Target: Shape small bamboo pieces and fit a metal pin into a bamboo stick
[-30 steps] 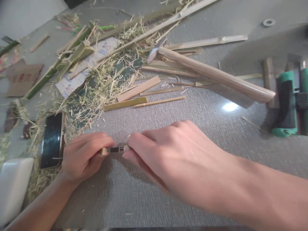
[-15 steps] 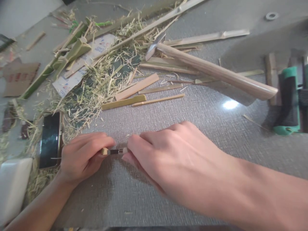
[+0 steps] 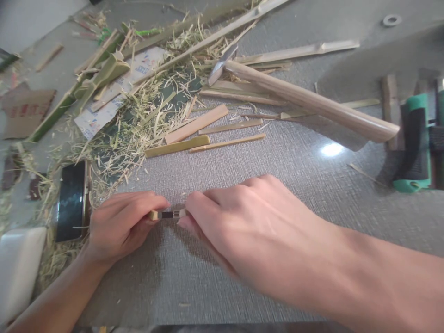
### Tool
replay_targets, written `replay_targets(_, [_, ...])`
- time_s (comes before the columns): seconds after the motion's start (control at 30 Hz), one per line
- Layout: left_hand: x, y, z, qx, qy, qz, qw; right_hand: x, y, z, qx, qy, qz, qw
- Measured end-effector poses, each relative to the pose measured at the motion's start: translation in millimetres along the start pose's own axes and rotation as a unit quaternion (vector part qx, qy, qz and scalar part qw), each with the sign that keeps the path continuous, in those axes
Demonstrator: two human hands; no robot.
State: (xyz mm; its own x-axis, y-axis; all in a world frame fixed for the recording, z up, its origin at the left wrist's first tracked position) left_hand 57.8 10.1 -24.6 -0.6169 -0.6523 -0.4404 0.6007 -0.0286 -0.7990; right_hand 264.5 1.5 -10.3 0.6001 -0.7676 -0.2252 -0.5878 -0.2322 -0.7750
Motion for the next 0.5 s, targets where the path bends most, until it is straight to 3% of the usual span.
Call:
replay_targets(0.33, [3.7, 6.2, 1.1, -0.063, 0.014, -0.053, 0.997, 4.3, 3.0, 1.9, 0.025, 0.007, -0.001, 1.000])
replay_targets(0.5, [2.7, 6.5, 0.1, -0.058, 0.000, -0.040, 0.998, 3.9, 2.0, 3.7, 0.026, 0.012, 0.006, 1.000])
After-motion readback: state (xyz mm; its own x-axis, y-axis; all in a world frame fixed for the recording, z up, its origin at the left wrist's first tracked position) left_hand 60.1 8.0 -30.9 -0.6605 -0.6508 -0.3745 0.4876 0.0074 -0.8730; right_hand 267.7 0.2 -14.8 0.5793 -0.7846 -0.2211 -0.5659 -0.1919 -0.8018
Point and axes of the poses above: each hand's wrist, its own x-axis away from the middle knuckle, its own y-axis out of the palm, z = x × y, the point moved 4 cm from there along -x, towards the middle knuckle, and after that the axes turned 7 degrees about z, right-handed, at the moved point
